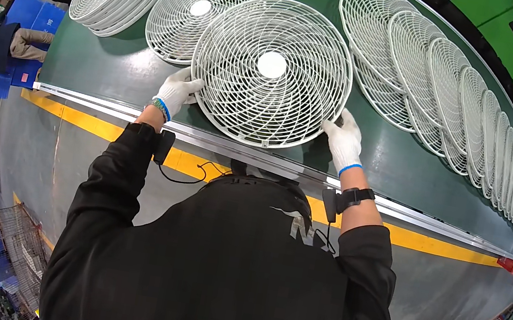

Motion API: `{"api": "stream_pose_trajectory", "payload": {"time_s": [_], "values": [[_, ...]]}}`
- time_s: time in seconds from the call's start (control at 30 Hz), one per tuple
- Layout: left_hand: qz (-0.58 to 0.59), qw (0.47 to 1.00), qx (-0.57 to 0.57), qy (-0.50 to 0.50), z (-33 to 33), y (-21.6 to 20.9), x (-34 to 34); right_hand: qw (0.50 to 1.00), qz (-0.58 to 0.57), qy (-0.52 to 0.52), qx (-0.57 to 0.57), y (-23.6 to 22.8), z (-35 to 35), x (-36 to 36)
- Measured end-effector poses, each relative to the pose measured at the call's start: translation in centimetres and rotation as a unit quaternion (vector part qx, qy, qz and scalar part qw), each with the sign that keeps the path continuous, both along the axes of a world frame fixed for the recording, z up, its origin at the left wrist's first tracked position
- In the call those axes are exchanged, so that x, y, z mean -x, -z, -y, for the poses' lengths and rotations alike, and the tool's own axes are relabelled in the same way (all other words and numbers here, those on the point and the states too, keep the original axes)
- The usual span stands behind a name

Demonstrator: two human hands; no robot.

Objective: Stacking plastic fan covers from a conveyor belt.

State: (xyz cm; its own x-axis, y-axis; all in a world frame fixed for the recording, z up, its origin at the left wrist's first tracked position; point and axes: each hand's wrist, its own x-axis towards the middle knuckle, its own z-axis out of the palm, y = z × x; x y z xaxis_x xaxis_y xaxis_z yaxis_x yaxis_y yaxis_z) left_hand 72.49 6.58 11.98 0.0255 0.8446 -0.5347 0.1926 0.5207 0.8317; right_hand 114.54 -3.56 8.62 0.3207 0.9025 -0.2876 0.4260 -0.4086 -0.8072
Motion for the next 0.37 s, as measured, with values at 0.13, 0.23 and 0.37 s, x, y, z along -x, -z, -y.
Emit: {"api": "stream_pose_trajectory", "payload": {"time_s": [0.13, 0.23, 0.37], "values": [[-0.007, 1.0, 0.002, 0.003, -0.4, 0.4, 0.2, 1.0, 0.005, -0.002, 0.006, -0.4, -0.3, 0.2], [-0.026, 1.0, -0.002, 0.008, -1.0, 1.2, 0.7, 0.999, 0.018, -0.011, 0.029, -0.4, -0.9, 0.3], [-0.022, 1.0, -0.001, 0.002, -1.6, 1.6, 0.6, 0.999, 0.015, -0.014, 0.035, 1.5, -1.8, 0.1]]}}
